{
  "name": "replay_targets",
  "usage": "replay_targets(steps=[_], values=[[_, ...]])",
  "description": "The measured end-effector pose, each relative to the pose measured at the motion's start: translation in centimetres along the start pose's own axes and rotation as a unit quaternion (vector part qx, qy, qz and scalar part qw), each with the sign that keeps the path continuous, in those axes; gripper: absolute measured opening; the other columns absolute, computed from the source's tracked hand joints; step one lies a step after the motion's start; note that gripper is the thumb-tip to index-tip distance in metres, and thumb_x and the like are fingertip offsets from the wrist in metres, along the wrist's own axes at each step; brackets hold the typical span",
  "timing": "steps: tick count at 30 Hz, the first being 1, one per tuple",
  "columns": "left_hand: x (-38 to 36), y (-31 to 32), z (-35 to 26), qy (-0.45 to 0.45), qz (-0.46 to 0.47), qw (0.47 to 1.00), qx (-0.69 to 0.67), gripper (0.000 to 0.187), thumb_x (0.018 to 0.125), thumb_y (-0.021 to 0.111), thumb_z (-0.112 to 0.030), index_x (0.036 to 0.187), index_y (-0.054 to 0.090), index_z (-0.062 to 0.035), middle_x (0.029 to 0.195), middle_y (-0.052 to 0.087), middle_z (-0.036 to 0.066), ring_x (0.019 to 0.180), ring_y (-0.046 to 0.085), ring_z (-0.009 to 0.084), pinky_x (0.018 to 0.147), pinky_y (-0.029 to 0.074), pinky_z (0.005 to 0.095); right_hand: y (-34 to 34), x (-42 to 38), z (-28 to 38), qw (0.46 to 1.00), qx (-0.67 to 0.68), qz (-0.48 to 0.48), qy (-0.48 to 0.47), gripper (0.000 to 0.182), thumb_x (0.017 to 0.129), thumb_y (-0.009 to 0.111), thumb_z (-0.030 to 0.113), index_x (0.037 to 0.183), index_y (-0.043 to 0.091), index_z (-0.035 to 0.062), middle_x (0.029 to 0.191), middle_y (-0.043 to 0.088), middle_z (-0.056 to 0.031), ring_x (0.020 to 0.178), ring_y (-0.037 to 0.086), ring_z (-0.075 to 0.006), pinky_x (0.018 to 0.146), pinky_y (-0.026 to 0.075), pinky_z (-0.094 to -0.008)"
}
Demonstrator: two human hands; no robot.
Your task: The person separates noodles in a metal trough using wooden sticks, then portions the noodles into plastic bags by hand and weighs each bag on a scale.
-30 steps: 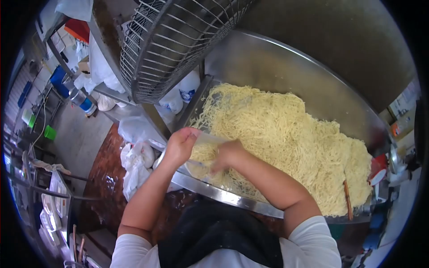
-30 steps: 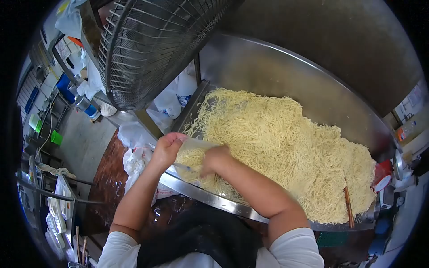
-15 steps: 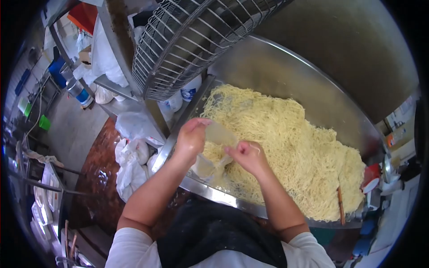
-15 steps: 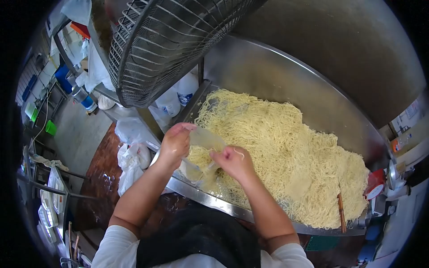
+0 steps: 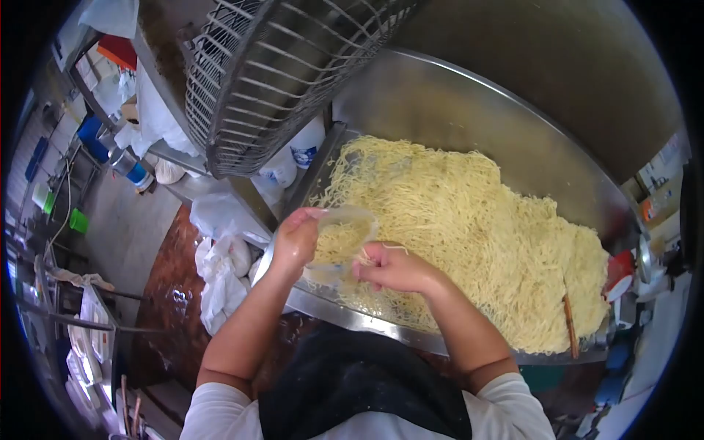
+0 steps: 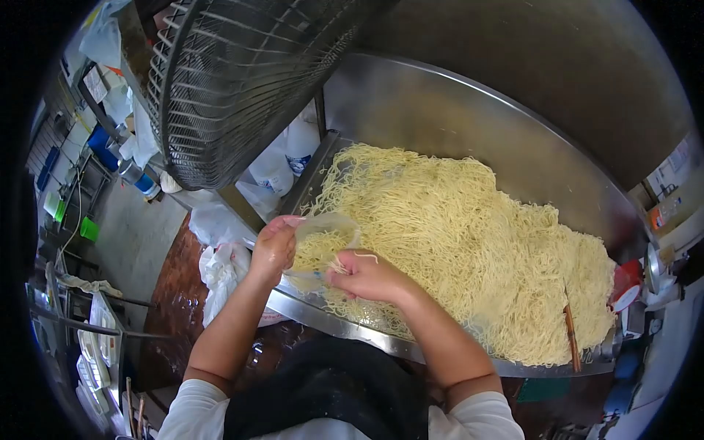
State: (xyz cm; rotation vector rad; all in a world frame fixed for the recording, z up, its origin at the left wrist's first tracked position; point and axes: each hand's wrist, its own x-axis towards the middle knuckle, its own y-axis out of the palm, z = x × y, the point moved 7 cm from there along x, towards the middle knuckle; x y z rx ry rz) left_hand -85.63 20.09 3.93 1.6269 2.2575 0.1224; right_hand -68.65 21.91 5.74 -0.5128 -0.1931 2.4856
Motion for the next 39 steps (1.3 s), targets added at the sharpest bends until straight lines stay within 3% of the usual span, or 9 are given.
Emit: replay_targets(steps=[10,14,19,23,26,29,34,37,39], values=[[-0.6,-0.4,1.5,-0.073,0.092,0.993,-0.034,0.022,0.092,0.056,-0.030,0.096,0.060,-0.0085,0.059,0.045,-0.005,0.047,0.037,0.0043,0.042,0.027,0.0224,-1.3,4.6,6.6,0.937,-0.301,-0.106,-0.144,0.024,0.085,0.063,0.027,0.079,0.062,0.0034,0.068,0.058,-0.0038,0.064,0.057,-0.0126,0.060,0.047,-0.0299],[-0.4,-0.5,2.5,-0.114,0.066,0.990,0.049,0.020,0.092,0.056,-0.028,0.091,0.057,-0.0074,0.054,0.041,-0.005,0.042,0.033,0.0045,0.038,0.022,0.0222,-1.0,5.7,5.1,0.984,-0.172,-0.012,-0.042,0.022,0.084,0.063,0.027,0.081,0.064,0.0048,0.069,0.060,-0.0039,0.063,0.057,-0.0126,0.058,0.047,-0.0287],[0.3,-1.2,1.2,0.003,0.047,0.997,0.065,0.012,0.087,0.062,-0.017,0.090,0.059,-0.0058,0.071,0.056,-0.003,0.057,0.049,0.0050,0.050,0.036,0.0202,-2.7,2.8,2.5,0.979,-0.177,0.093,0.029,0.026,0.085,0.064,0.029,0.079,0.063,0.0040,0.070,0.061,-0.0029,0.058,0.056,-0.0112,0.054,0.046,-0.0272],[0.4,-0.5,-0.8,0.105,0.040,0.992,0.063,0.015,0.086,0.057,-0.009,0.098,0.062,-0.0020,0.084,0.063,0.001,0.072,0.057,0.0069,0.063,0.044,0.0208,-0.7,3.9,4.2,0.987,0.090,0.134,0.003,0.026,0.083,0.067,0.030,0.091,0.067,0.0053,0.075,0.064,-0.0077,0.068,0.062,-0.0160,0.064,0.049,-0.0291],[1.5,-1.3,-0.4,0.131,-0.021,0.991,0.021,0.021,0.087,0.052,-0.008,0.104,0.063,-0.0007,0.089,0.065,0.004,0.076,0.059,0.0084,0.066,0.044,0.0215,-0.4,9.0,0.1,0.952,-0.270,-0.120,-0.080,0.030,0.077,0.070,0.029,0.097,0.068,0.0070,0.084,0.066,-0.0131,0.081,0.065,-0.0244,0.073,0.051,-0.0350],[1.7,-2.1,-0.7,0.119,-0.020,0.990,0.078,0.022,0.089,0.050,-0.009,0.105,0.062,0.0000,0.093,0.065,0.006,0.080,0.059,0.0098,0.070,0.044,0.0220,-0.1,7.4,3.0,0.908,-0.377,-0.141,-0.116,0.034,0.073,0.071,0.027,0.101,0.067,0.0076,0.092,0.066,-0.0160,0.091,0.063,-0.0291,0.080,0.050,-0.0389],[1.6,-2.1,-0.5,0.106,-0.024,0.994,0.025,0.021,0.091,0.049,-0.011,0.102,0.062,0.0006,0.082,0.064,0.003,0.067,0.054,0.0072,0.062,0.043,0.0216,-1.1,4.8,6.5,0.994,-0.090,0.049,-0.032,0.018,0.078,0.064,0.021,0.088,0.070,0.0071,0.083,0.069,-0.0102,0.078,0.067,-0.0249,0.065,0.052,-0.0337],[2.5,-2.8,1.4,0.127,-0.014,0.991,0.038,0.020,0.091,0.050,-0.013,0.101,0.063,-0.0002,0.079,0.063,0.002,0.064,0.053,0.0067,0.060,0.041,0.0214,-2.6,6.0,2.4,0.762,-0.635,-0.121,0.033,0.017,0.078,0.059,0.021,0.082,0.069,0.0079,0.080,0.068,-0.0110,0.075,0.067,-0.0273,0.063,0.052,-0.0381],[2.5,-2.7,1.3,0.109,-0.006,0.992,0.060,0.020,0.092,0.051,-0.014,0.100,0.063,-0.0002,0.079,0.063,0.002,0.066,0.053,0.0068,0.061,0.041,0.0211,-1.9,5.6,3.3,0.821,-0.559,-0.115,0.026,0.019,0.078,0.057,0.022,0.083,0.068,0.0065,0.081,0.068,-0.0124,0.077,0.066,-0.0306,0.064,0.051,-0.0424]])
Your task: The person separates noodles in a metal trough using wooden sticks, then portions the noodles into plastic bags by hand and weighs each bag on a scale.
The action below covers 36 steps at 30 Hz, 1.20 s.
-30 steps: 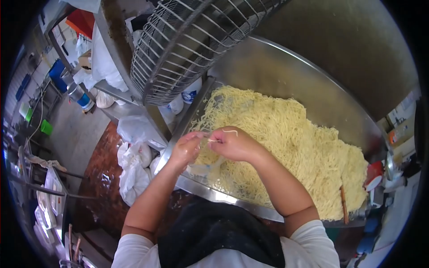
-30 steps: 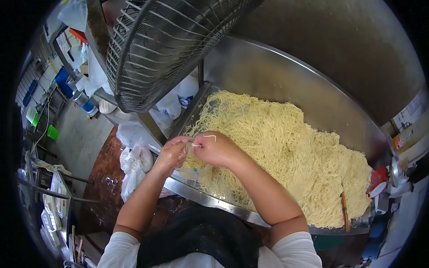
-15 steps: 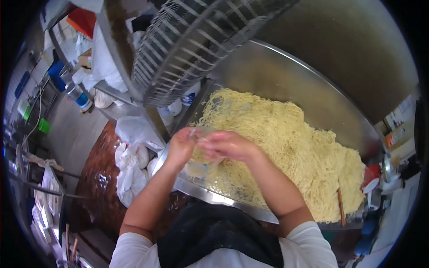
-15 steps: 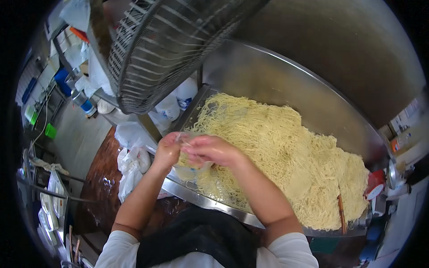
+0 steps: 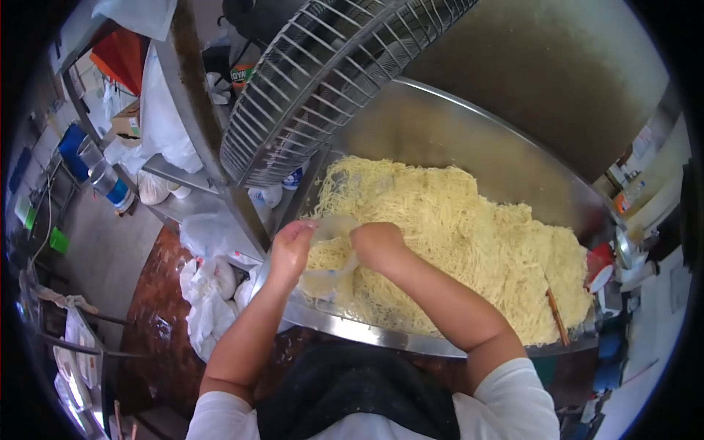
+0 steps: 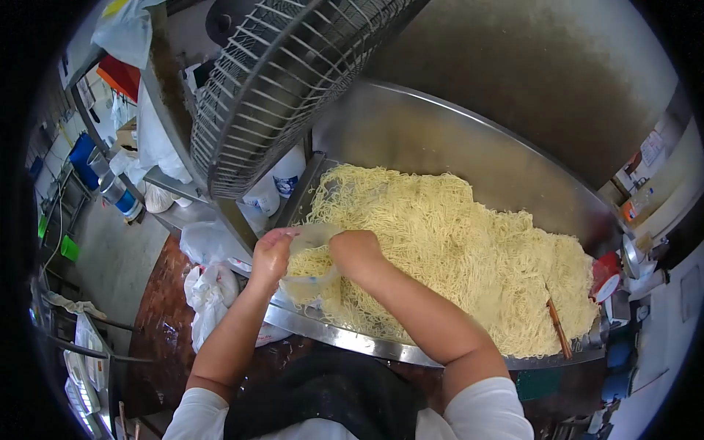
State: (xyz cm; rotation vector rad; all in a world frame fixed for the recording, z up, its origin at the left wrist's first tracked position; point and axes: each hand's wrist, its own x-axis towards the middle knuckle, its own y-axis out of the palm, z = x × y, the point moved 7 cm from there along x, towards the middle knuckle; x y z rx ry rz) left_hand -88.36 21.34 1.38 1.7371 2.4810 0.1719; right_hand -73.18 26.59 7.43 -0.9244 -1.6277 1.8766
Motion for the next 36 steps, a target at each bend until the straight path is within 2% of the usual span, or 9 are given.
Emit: replay_targets(steps=[2,5,9,11,14,17,20,25,36], values=[[-0.8,0.5,-0.5,-0.009,0.008,1.000,-0.012,0.020,0.091,0.053,-0.013,0.099,0.064,0.0017,0.085,0.065,0.004,0.077,0.056,0.0096,0.070,0.044,0.0230,-1.4,-1.3,2.4,1.000,0.017,0.003,0.003,0.022,0.077,0.060,0.024,0.088,0.067,0.0060,0.083,0.067,-0.0133,0.079,0.066,-0.0315,0.067,0.051,-0.0438],[-1.1,1.3,-1.6,0.036,0.045,0.998,0.028,0.021,0.091,0.054,-0.015,0.100,0.064,0.0020,0.082,0.063,0.002,0.072,0.053,0.0071,0.065,0.042,0.0217,-6.0,-3.0,3.5,0.927,0.066,-0.367,-0.038,0.027,0.075,0.063,0.023,0.096,0.065,0.0067,0.088,0.067,-0.0149,0.083,0.065,-0.0315,0.071,0.051,-0.0424],[-3.6,2.8,-2.2,0.127,0.133,0.976,0.118,0.020,0.091,0.056,-0.015,0.102,0.064,0.0007,0.072,0.057,-0.004,0.065,0.048,0.0050,0.057,0.040,0.0244,1.4,0.1,2.4,0.959,0.258,-0.116,-0.033,0.024,0.077,0.062,0.012,0.100,0.063,0.0061,0.086,0.066,-0.0128,0.083,0.064,-0.0283,0.073,0.050,-0.0392],[-5.7,2.2,-3.9,0.083,0.164,0.943,0.278,0.017,0.087,0.060,-0.014,0.100,0.062,-0.0026,0.067,0.056,-0.002,0.061,0.051,0.0087,0.056,0.042,0.0304,4.2,-0.3,1.2,0.908,0.405,-0.106,-0.008,0.020,0.077,0.058,0.008,0.097,0.063,0.0061,0.082,0.065,-0.0114,0.081,0.064,-0.0251,0.071,0.049,-0.0367],[-6.8,0.2,-3.4,0.192,0.097,0.845,0.489,0.016,0.083,0.063,-0.013,0.096,0.058,-0.0050,0.061,0.052,0.001,0.056,0.050,0.0122,0.052,0.040,0.0323,3.6,-3.2,1.0,0.834,0.533,-0.145,0.011,0.018,0.076,0.050,0.000,0.088,0.062,0.0042,0.071,0.061,-0.0087,0.062,0.059,-0.0177,0.055,0.045,-0.0309],[-8.1,-1.5,-1.1,0.010,0.097,0.891,0.443,0.019,0.078,0.056,-0.007,0.097,0.053,-0.0056,0.067,0.058,0.016,0.060,0.058,0.0356,0.059,0.045,0.0417,-0.6,-7.4,0.2,0.731,0.662,-0.132,0.100,0.021,0.077,0.042,-0.005,0.084,0.060,0.0043,0.064,0.053,-0.0038,0.046,0.049,-0.0102,0.039,0.038,-0.0272],[-7.7,-1.0,1.9,0.156,0.069,0.915,0.365,0.020,0.078,0.052,-0.006,0.099,0.053,-0.0044,0.070,0.058,0.017,0.059,0.057,0.0334,0.060,0.046,0.0429,-3.7,-12.8,-3.4,0.683,0.697,-0.187,0.117,0.017,0.078,0.044,-0.004,0.084,0.057,0.0062,0.061,0.051,-0.0014,0.046,0.048,-0.0094,0.042,0.040,-0.0249],[-9.3,11.0,-6.6,0.030,0.081,0.993,0.084,0.025,0.086,0.045,-0.005,0.107,0.059,-0.0045,0.066,0.054,0.001,0.044,0.045,0.0069,0.038,0.035,0.0210,-4.8,-24.7,-9.1,0.646,0.722,-0.234,0.083,0.012,0.083,0.045,-0.001,0.088,0.054,0.0053,0.060,0.049,-0.0016,0.049,0.052,-0.0111,0.048,0.044,-0.0256],[-22.3,43.9,-5.9,-0.116,0.262,0.955,-0.079,0.016,0.089,0.045,-0.008,0.101,0.055,-0.0081,0.057,0.045,-0.002,0.044,0.044,0.0124,0.039,0.041,0.0280,0.8,-53.7,-26.6,0.530,0.761,-0.322,0.190,0.009,0.089,0.054,0.011,0.097,0.052,0.0058,0.056,0.050,-0.0002,0.050,0.056,-0.0139,0.050,0.044,-0.0239]])
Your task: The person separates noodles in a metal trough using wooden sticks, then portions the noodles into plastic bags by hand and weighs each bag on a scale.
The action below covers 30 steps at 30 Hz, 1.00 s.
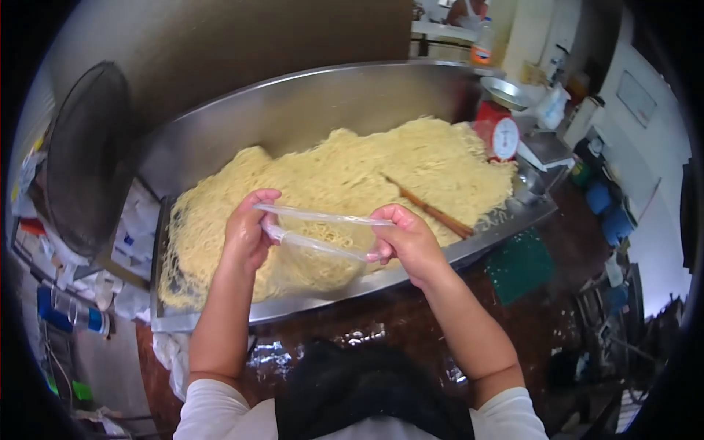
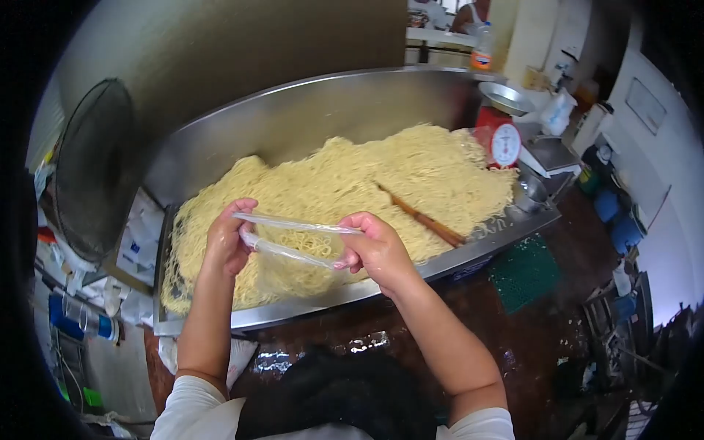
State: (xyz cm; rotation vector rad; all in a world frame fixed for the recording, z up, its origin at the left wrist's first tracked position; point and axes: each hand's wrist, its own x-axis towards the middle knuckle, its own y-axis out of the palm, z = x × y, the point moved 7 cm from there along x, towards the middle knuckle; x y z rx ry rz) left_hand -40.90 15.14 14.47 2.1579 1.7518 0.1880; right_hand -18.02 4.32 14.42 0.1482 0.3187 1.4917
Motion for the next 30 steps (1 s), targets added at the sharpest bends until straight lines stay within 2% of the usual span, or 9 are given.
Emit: replay_targets(steps=[1,4,5,8,10,12,18,22,30], values=[[0.1,2.3,0.7,-0.005,0.021,0.999,-0.027,0.014,0.089,0.045,-0.008,0.099,0.054,-0.0086,0.056,0.044,-0.002,0.044,0.043,0.0122,0.039,0.041,0.0284,-2.7,0.3,0.1,1.000,0.006,0.015,-0.024,0.031,0.089,0.058,0.014,0.116,0.049,0.0045,0.075,0.057,-0.0049,0.069,0.061,-0.0136,0.059,0.046,-0.0247],[0.1,10.0,2.1,-0.011,0.037,0.997,-0.074,0.009,0.089,0.044,-0.008,0.095,0.051,-0.0107,0.054,0.040,-0.003,0.044,0.041,0.0113,0.039,0.040,0.0284,-9.4,-0.6,1.0,0.961,-0.017,-0.204,-0.188,0.065,0.085,0.066,0.013,0.137,0.029,0.0012,0.111,0.055,-0.0167,0.101,0.057,-0.0207,0.083,0.048,-0.0303],[0.2,12.5,2.6,0.002,0.049,0.995,-0.086,0.010,0.089,0.043,-0.008,0.094,0.051,-0.0111,0.054,0.039,-0.004,0.044,0.040,0.0110,0.039,0.040,0.0284,-11.6,-0.3,-1.2,0.966,-0.023,-0.185,-0.178,0.093,0.081,0.071,0.014,0.146,0.005,0.0024,0.139,0.033,-0.0226,0.122,0.042,-0.0264,0.097,0.041,-0.0365],[1.0,19.1,3.7,0.024,0.071,0.989,-0.125,0.010,0.090,0.044,-0.007,0.095,0.051,-0.0102,0.056,0.040,-0.003,0.045,0.040,0.0112,0.041,0.042,0.0284,-12.8,-1.5,-7.8,0.990,-0.029,-0.073,-0.118,0.103,0.081,0.072,0.020,0.147,-0.006,0.0041,0.148,0.020,-0.0237,0.131,0.034,-0.0303,0.100,0.037,-0.0414],[1.8,22.9,4.6,0.027,0.089,0.986,-0.139,0.010,0.090,0.045,-0.007,0.096,0.051,-0.0096,0.057,0.042,-0.001,0.045,0.041,0.0116,0.041,0.043,0.0284,-10.5,-2.2,-7.3,0.998,-0.036,0.041,-0.021,0.098,0.085,0.068,0.020,0.147,-0.006,0.0055,0.149,0.019,-0.0222,0.124,0.042,-0.0250,0.097,0.039,-0.0376],[2.3,25.7,6.2,-0.023,0.132,0.983,-0.123,0.010,0.090,0.045,-0.007,0.098,0.052,-0.0081,0.062,0.048,0.002,0.045,0.045,0.0120,0.042,0.043,0.0267,-12.0,-0.7,-5.7,0.997,0.075,-0.016,0.003,0.089,0.088,0.064,0.017,0.148,0.000,0.0061,0.146,0.026,-0.0194,0.118,0.046,-0.0196,0.094,0.040,-0.0321],[3.9,34.0,10.7,-0.105,0.197,0.974,-0.038,0.011,0.090,0.044,-0.006,0.098,0.051,-0.0068,0.066,0.053,0.005,0.041,0.044,0.0124,0.036,0.035,0.0239,-19.0,-0.8,2.6,0.992,0.067,-0.020,-0.107,0.059,0.092,0.058,0.013,0.141,0.026,0.0022,0.132,0.042,-0.0117,0.112,0.050,-0.0129,0.095,0.039,-0.0281],[4.9,39.7,12.8,-0.112,0.212,0.971,0.016,0.016,0.086,0.043,-0.002,0.099,0.052,-0.0055,0.067,0.054,0.005,0.040,0.040,0.0110,0.034,0.030,0.0228,-26.5,-0.5,4.1,0.978,0.016,-0.116,-0.172,0.025,0.094,0.054,0.012,0.117,0.051,0.0019,0.099,0.061,-0.0041,0.091,0.056,-0.0084,0.079,0.044,-0.0243],[5.5,49.2,19.5,-0.125,0.148,0.981,-0.009,0.026,0.084,0.043,-0.001,0.109,0.053,-0.0034,0.063,0.047,0.001,0.040,0.034,0.0082,0.034,0.027,0.0209,-41.2,-3.5,10.4,0.994,0.033,-0.086,-0.057,0.020,0.095,0.054,0.022,0.103,0.055,0.0036,0.092,0.064,-0.0062,0.075,0.060,-0.0103,0.066,0.046,-0.0229]])
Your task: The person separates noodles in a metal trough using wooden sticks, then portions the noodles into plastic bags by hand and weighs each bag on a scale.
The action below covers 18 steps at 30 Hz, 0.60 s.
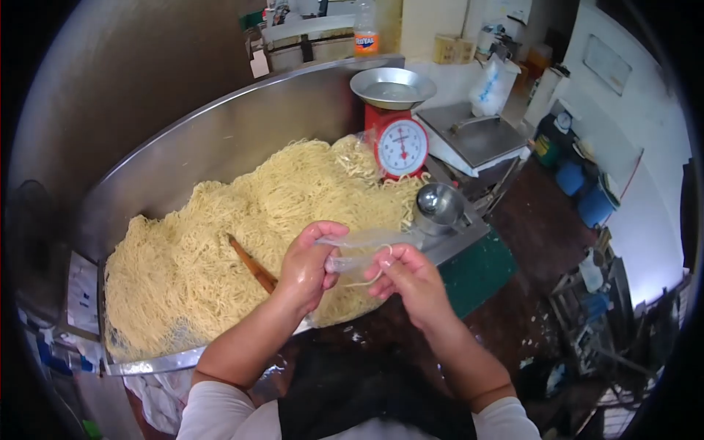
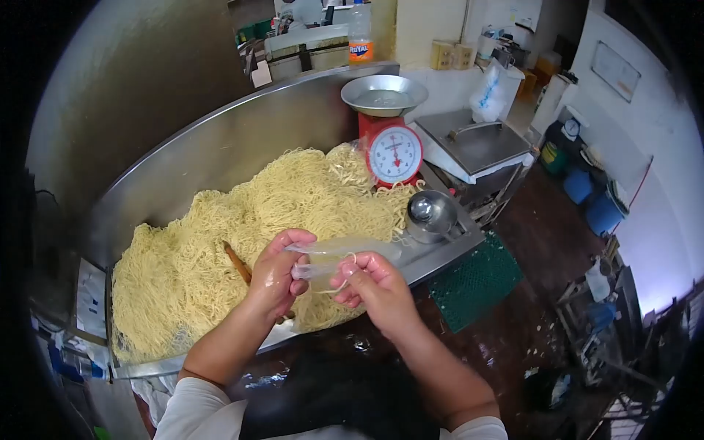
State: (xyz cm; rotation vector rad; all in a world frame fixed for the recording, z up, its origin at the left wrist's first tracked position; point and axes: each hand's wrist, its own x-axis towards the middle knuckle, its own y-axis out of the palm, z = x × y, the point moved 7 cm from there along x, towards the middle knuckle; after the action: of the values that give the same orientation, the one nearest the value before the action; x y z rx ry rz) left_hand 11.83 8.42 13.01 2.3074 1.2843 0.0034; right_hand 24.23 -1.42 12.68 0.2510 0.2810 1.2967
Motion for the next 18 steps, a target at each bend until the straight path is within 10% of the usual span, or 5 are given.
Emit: replay_targets(steps=[6,12,15,16,18], values=[[2.9,4.0,3.3,-0.031,0.043,0.997,0.050,0.041,0.087,0.043,-0.003,0.128,0.048,-0.0029,0.064,0.048,0.000,0.041,0.037,0.0059,0.035,0.028,0.0198,-2.7,1.7,8.3,0.982,-0.047,0.142,-0.118,0.017,0.091,0.060,0.017,0.097,0.059,0.0012,0.090,0.064,-0.0069,0.081,0.061,-0.0126,0.075,0.049,-0.0271],[5.8,1.7,5.9,-0.068,0.017,0.994,0.083,0.042,0.092,0.041,-0.013,0.132,0.046,-0.0043,0.059,0.045,0.000,0.040,0.036,0.0079,0.035,0.028,0.0220,-2.5,6.8,5.5,0.924,0.199,0.305,-0.117,0.026,0.092,0.054,0.025,0.089,0.061,0.0006,0.091,0.065,-0.0126,0.084,0.063,-0.0252,0.082,0.049,-0.0392],[6.4,1.1,5.9,-0.065,0.000,0.996,0.059,0.041,0.097,0.042,-0.022,0.134,0.045,-0.0051,0.059,0.045,0.000,0.040,0.037,0.0081,0.035,0.028,0.0223,-3.2,11.9,-1.8,0.937,0.210,0.259,0.107,0.029,0.090,0.053,0.026,0.082,0.063,0.0006,0.086,0.066,-0.0153,0.083,0.064,-0.0305,0.079,0.049,-0.0425],[6.4,0.6,6.1,-0.059,-0.006,0.996,0.065,0.041,0.097,0.042,-0.024,0.134,0.045,-0.0052,0.060,0.046,0.001,0.040,0.037,0.0080,0.035,0.029,0.0224,-3.6,12.2,-3.9,0.943,-0.142,0.291,0.080,0.027,0.089,0.053,0.025,0.086,0.064,0.0010,0.089,0.067,-0.0159,0.084,0.064,-0.0309,0.079,0.049,-0.0433],[6.9,-0.8,6.2,-0.042,-0.019,0.996,0.078,0.042,0.098,0.043,-0.027,0.134,0.045,-0.0052,0.061,0.047,0.001,0.040,0.037,0.0080,0.035,0.030,0.0227,-5.3,13.9,-6.0,0.614,-0.749,0.248,-0.011,0.026,0.086,0.054,0.024,0.093,0.066,0.0017,0.094,0.067,-0.0170,0.085,0.065,-0.0316,0.079,0.050,-0.0449]])
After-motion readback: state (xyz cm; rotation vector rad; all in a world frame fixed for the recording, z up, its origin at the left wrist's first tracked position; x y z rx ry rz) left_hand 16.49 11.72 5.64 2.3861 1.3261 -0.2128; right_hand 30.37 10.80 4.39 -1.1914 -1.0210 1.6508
